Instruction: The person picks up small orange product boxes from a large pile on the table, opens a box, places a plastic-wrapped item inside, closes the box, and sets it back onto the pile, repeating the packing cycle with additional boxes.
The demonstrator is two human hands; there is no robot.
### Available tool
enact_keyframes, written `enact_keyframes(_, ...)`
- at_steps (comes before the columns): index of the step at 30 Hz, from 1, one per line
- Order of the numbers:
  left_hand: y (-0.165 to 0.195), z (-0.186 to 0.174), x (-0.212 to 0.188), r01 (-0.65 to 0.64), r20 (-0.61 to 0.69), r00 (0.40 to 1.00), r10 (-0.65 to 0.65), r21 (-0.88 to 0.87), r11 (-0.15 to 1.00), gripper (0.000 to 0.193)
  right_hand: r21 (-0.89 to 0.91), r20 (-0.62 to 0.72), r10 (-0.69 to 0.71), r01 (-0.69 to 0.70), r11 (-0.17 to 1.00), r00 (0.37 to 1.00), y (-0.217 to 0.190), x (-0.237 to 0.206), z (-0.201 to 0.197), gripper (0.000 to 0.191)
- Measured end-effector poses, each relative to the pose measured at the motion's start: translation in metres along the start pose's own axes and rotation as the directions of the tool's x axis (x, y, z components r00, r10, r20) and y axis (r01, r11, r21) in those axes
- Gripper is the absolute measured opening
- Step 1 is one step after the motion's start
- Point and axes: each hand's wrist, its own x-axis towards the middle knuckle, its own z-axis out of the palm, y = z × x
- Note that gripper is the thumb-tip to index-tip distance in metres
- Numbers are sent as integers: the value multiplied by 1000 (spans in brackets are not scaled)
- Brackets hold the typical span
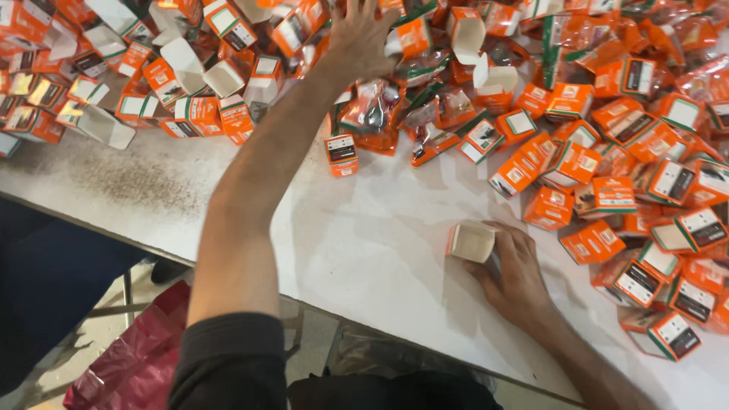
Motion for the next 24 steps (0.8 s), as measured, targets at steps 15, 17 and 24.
enact_keyframes(15,93,-89,-222,5,283,959,5,-38,999,53,8,-1,-31,31,999,1000,-54,-40,-17,59)
enact_keyframes(17,101,-81,-223,-62,285,956,68,-30,998,42,14,3,-30,30,999,1000,-45,-40,-15,60)
enact_keyframes(24,95,-106,-241,-312,447,764,464,-373,874,68,49,28,-37,36,998,999,-32,-42,-16,62)
